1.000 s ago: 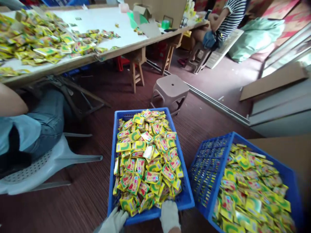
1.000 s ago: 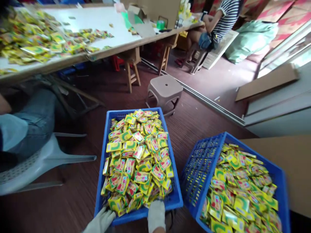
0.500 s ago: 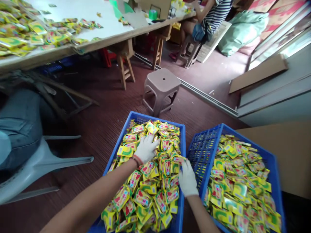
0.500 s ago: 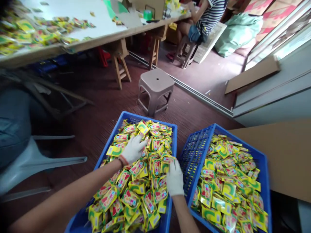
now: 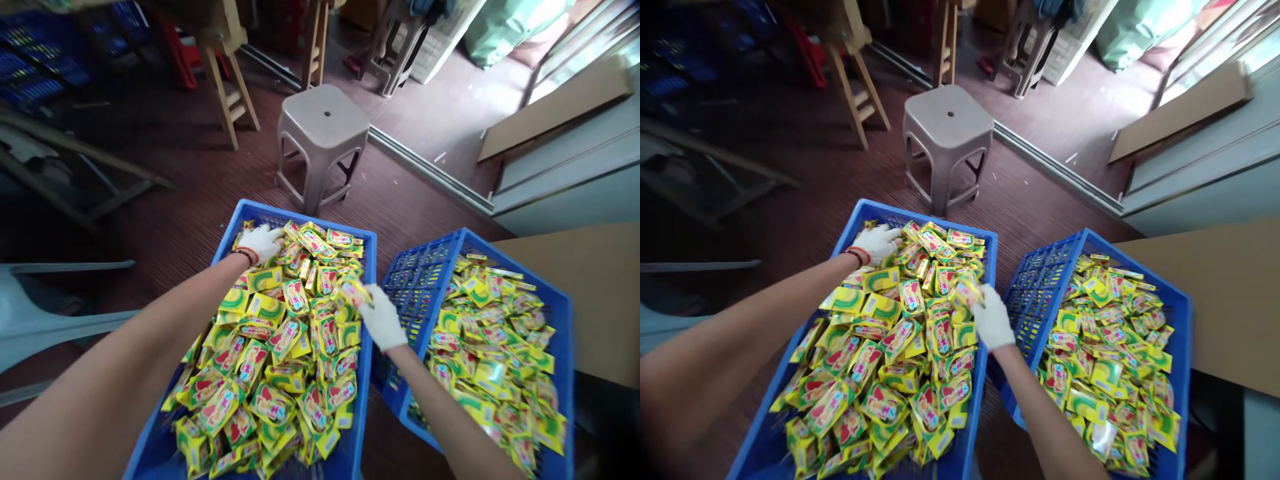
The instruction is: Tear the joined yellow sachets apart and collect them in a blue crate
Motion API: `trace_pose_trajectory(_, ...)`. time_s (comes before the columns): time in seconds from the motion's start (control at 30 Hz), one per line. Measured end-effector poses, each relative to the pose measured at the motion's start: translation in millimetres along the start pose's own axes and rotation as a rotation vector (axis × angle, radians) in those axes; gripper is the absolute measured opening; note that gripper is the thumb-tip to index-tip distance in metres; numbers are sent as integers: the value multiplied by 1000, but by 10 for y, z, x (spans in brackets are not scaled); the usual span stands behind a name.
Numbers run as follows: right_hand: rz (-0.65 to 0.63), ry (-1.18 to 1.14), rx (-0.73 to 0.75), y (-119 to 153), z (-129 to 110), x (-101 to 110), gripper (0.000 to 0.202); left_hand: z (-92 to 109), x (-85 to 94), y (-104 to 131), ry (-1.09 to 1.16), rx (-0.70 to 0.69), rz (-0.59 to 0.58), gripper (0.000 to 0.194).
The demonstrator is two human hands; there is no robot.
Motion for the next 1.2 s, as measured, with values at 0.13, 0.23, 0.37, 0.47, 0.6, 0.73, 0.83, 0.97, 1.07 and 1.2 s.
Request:
trace_pose_trajectory(0.13, 28, -7, -121, -605, -75, 93, 55, 870, -106, 70, -11, -256, 99, 48)
trace_pose_trajectory(0.23, -14, 15, -65, -619, -253, -89, 48, 1362, -477, 167, -46, -583, -77, 43)
trace_pose_trajectory(0.37, -64, 28, 79, -279, -393, -389, 44, 797, -556, -123, -125, -331, -145, 41)
trace_pose_trajectory(0.47, -80, 20, 68, -233, -360, -416, 55, 416, -374, -181, -141, -181, -203, 41)
trace_pose_trajectory(0.6, -32, 13, -29, -160, -400, -91, 59, 587, 12, 486, -97, -205, -129, 47)
trace_pose_trajectory(0.73, 46, 8, -132, 542, -548, -120, 62, 706, -309, 1680, 59, -262, -303, 56)
trace_pose_trajectory(0.83, -132, -5, -168, 928, -630, -668, 85, 593, -754, 2152, 110, -264, -508, 70)
trace_pose_trajectory(0.97, -180, 174, -238, 803, -771, -717, 88, 306, -629, 1946, 1, -112, -377, 71)
trace_pose_trajectory(1.07, -105, 186, -118, 650, -1014, -497, 79, 206, -439, 1911, -78, -49, -271, 64)
trace_pose_trajectory(1.2, -204, 141, -8, 1041, -1109, -636, 69, 168, -593, 2520, -40, -71, -414, 66)
Point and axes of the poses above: each hand's wrist, its own y-axis away from the middle knuckle, its own x-axis out of the back of the hand, z = x × y, the point moved 9 cm from there along -y, towards the middle knuckle, and after that the axes turned 13 degrees about y, right-handed, at the moved point
